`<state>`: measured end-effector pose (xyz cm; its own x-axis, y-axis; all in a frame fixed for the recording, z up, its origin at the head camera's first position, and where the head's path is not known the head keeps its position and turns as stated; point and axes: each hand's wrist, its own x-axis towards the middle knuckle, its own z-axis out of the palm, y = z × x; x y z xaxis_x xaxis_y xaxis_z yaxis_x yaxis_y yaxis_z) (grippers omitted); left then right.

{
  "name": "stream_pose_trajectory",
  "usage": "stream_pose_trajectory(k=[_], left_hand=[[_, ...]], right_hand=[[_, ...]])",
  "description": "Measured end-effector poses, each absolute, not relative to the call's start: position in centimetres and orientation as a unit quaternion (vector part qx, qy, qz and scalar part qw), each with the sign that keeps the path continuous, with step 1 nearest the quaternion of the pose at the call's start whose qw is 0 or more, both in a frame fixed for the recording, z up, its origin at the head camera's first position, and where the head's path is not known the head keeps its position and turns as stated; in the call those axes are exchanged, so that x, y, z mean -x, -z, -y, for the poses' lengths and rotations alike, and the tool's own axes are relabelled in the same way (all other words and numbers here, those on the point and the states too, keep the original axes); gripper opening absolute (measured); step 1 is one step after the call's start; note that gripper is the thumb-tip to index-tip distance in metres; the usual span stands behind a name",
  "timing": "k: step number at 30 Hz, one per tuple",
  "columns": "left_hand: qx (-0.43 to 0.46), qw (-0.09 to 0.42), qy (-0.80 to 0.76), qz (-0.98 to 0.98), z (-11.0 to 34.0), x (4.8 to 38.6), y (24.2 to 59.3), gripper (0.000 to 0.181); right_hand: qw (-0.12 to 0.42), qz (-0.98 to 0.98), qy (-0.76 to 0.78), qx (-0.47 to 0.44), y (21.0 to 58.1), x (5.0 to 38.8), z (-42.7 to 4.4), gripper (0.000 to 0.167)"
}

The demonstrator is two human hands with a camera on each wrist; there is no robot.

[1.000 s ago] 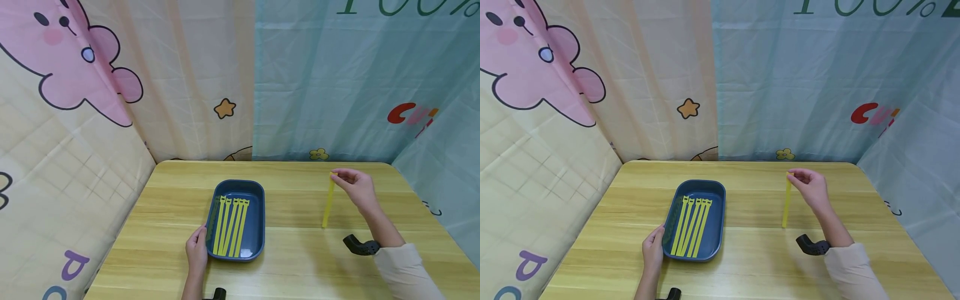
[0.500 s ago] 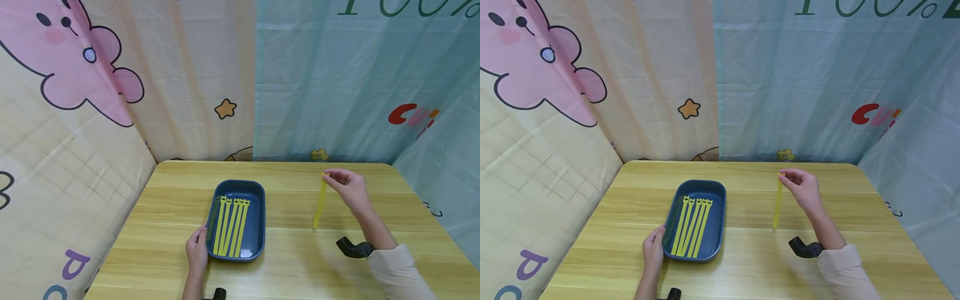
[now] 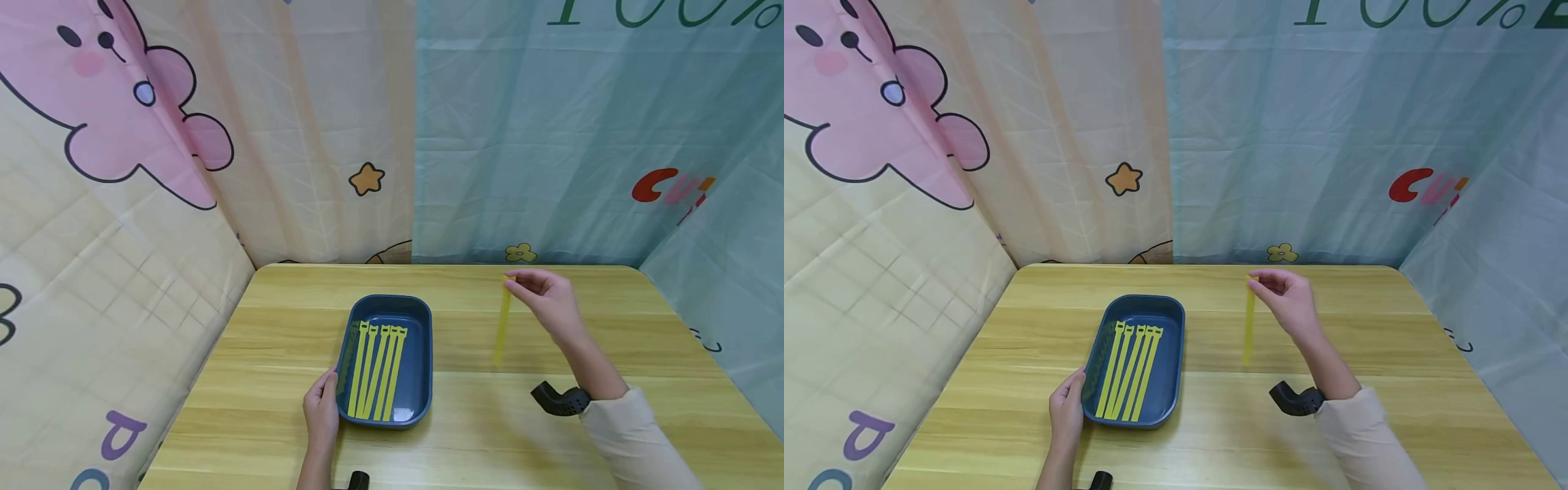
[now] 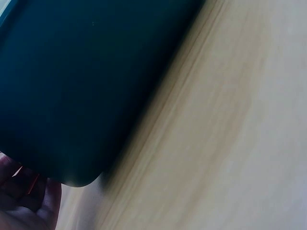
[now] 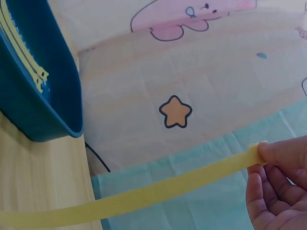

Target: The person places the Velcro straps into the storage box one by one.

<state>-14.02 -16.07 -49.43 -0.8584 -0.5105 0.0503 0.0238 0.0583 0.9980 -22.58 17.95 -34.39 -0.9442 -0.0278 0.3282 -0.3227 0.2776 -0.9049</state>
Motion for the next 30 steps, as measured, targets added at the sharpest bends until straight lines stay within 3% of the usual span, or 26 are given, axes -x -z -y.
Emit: stream_pose_trajectory(k=[10, 30], left_hand=[[-0.179, 0.192, 0.667, 0.697, 16.2, 14.0, 49.6, 0.030], [-0.167, 0.193, 0.678, 0.689, 16.0, 13.9, 49.1, 0.029]], right_hand=[[0.116, 0.783, -0.597, -0.131, 33.6, 22.7, -16.2, 0.033], [0.086, 0.728, -0.650, -0.199, 31.8, 21.4, -11.8, 0.026]])
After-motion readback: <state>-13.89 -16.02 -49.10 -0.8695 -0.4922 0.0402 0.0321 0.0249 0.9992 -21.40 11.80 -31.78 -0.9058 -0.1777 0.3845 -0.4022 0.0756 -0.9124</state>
